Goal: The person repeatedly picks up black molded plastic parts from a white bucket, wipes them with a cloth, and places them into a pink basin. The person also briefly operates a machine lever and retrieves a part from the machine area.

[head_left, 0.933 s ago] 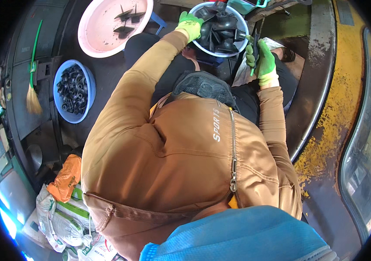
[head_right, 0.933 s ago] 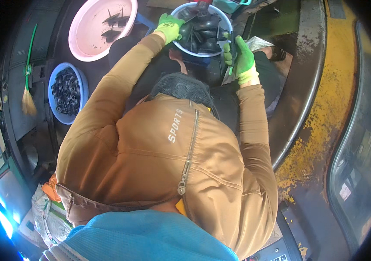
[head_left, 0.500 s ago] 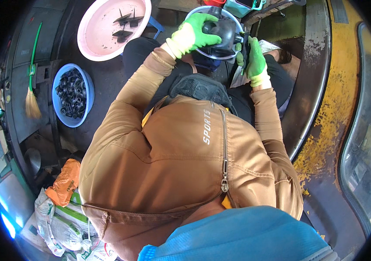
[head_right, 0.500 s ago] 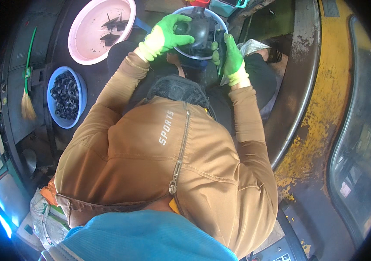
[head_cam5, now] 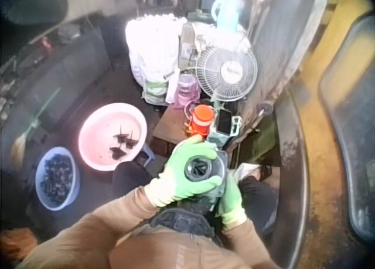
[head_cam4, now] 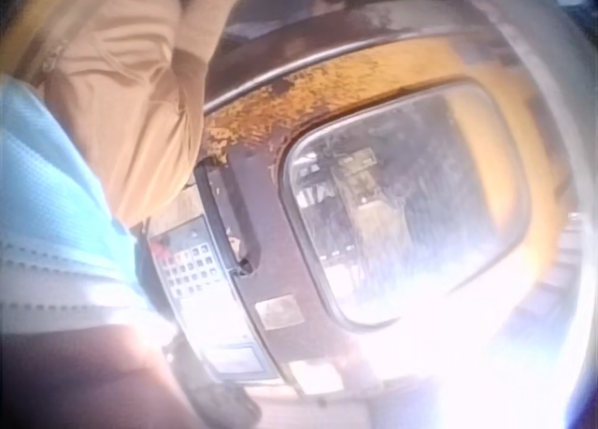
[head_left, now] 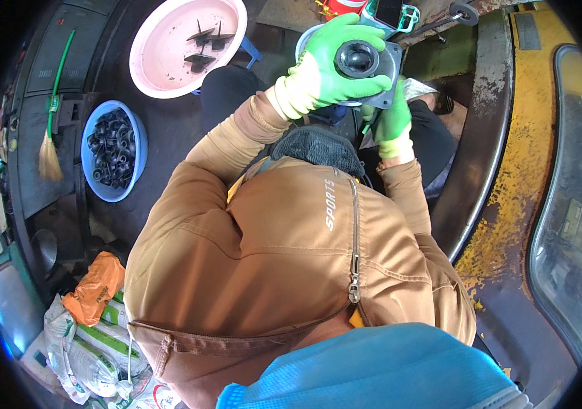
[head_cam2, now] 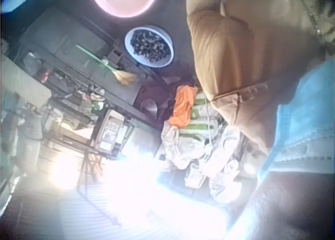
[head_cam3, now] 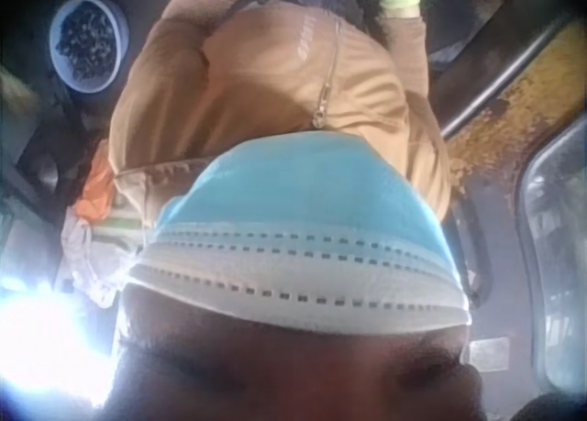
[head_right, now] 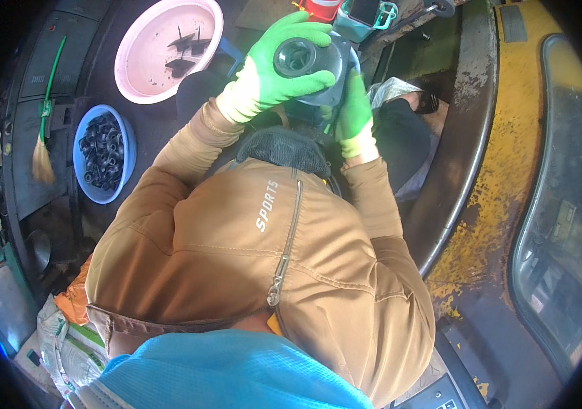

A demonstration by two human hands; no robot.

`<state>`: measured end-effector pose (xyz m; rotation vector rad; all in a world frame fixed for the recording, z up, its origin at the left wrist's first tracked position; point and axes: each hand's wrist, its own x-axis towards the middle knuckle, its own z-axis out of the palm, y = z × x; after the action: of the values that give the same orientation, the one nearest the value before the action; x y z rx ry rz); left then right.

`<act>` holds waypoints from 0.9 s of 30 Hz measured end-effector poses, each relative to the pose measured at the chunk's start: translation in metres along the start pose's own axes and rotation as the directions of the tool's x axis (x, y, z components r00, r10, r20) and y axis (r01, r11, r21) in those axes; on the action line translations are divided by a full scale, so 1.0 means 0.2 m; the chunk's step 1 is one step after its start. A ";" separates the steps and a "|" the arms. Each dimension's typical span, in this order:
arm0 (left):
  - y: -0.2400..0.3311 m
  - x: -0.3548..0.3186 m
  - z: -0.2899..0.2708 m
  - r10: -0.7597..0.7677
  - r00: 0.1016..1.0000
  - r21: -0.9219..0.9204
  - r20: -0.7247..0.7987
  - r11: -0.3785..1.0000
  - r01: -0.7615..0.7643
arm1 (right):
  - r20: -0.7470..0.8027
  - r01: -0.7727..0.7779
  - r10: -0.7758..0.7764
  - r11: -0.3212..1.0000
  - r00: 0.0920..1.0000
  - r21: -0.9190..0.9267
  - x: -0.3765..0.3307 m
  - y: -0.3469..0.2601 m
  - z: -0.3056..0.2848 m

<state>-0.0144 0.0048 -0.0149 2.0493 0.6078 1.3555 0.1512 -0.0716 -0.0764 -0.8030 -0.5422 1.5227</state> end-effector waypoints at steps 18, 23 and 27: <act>0.10 0.01 0.04 0.045 0.999 -0.140 0.005 0.989 -0.044 | 0.342 0.284 -0.083 0.751 0.936 -0.596 -0.04 -0.17 0.25; 0.12 0.02 0.01 0.042 0.990 -0.269 0.131 0.963 -0.005 | 0.511 0.493 -0.076 0.417 0.856 -0.764 -0.12 -0.30 0.28; 0.10 0.03 0.00 0.028 0.972 -0.355 0.235 0.933 0.059 | 0.417 0.379 -0.074 0.580 0.906 -0.721 -0.12 -0.30 0.28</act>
<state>-0.0109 -0.0056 0.0021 1.8597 0.2461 1.0955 0.1474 -0.0816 0.0090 -1.0749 -1.6199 1.1307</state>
